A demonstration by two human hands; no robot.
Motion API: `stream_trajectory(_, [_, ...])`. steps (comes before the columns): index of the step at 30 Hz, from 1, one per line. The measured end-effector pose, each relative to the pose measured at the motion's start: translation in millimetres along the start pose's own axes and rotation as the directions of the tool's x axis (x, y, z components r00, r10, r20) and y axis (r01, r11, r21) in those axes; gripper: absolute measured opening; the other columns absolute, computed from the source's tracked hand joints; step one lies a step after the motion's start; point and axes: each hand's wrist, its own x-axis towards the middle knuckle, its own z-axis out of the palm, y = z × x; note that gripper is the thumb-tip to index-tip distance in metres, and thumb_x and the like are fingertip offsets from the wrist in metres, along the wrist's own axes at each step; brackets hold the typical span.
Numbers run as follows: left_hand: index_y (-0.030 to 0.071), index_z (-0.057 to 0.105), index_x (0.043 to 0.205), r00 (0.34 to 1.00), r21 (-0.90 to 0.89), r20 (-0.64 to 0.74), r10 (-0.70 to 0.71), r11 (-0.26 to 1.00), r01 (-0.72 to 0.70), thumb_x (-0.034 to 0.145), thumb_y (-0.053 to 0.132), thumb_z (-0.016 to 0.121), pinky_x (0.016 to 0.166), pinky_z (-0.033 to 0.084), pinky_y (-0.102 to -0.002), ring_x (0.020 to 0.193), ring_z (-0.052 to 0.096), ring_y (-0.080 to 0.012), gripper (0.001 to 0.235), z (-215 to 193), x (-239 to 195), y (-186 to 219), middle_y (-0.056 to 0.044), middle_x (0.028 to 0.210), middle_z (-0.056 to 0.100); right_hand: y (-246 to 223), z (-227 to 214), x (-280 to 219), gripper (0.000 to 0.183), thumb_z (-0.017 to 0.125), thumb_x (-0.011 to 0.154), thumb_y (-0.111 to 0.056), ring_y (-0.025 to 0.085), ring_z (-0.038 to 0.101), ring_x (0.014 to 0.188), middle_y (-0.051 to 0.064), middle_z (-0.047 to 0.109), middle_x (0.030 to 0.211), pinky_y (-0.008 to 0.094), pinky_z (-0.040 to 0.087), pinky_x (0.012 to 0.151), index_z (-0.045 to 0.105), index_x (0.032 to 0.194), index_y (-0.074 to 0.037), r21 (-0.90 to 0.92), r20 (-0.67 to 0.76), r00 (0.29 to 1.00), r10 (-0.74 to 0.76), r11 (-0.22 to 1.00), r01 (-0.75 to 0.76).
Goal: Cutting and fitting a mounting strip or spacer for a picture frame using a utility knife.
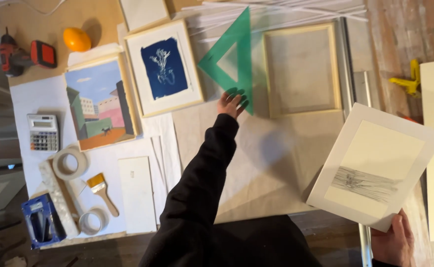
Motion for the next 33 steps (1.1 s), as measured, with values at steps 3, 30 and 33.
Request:
stream_trajectory(3, [0.009, 0.061, 0.130, 1.000, -0.019, 0.013, -0.006, 1.000, 0.006, 0.099, -0.008, 0.065, 0.088, 0.065, -0.049, 0.098, 0.073, -0.0307, 0.036, -26.7, 28.8, -15.3, -0.014, 0.122, 0.071, -0.1, -15.9, 25.6, 0.054, 0.035, 0.119, -0.018, 0.026, 0.050, 0.146, 0.015, 0.048, 0.166, 0.040, 0.044, 0.118, 0.040, 0.172, -0.008, 0.037, -0.008, 1.000, 0.005, 0.999, -0.005])
stream_trajectory(30, [0.003, 0.065, 0.119, 0.756, 0.844, -0.351, 0.553, 0.536, 0.000, 0.065, 0.045, 0.094, 0.097, 0.050, -0.041, 0.108, 0.055, -0.0364, 0.075, -46.2, 47.0, -25.9, -0.026, 0.127, 0.051, -135.2, 31.7, 327.7, 0.038, 0.062, 0.113, -0.020, 0.011, 0.073, 0.115, 0.005, 0.073, 0.134, 0.027, 0.065, 0.106, 0.060, 0.148, -0.005, 0.197, 0.199, 0.963, -0.184, 0.970, 0.145])
stream_trajectory(33, [0.002, 0.055, 0.103, 0.768, 0.863, -0.333, 0.548, 0.506, 0.013, 0.070, 0.048, 0.093, 0.084, 0.050, -0.036, 0.091, 0.048, -0.0277, 0.068, -45.8, 29.5, -25.8, -0.015, 0.111, 0.045, -133.7, 55.5, 397.7, 0.020, 0.065, 0.114, -0.016, 0.005, 0.073, 0.104, -0.003, 0.075, 0.125, 0.018, 0.065, 0.089, 0.067, 0.133, -0.012, 0.281, 0.238, 0.958, -0.161, 0.955, 0.091])
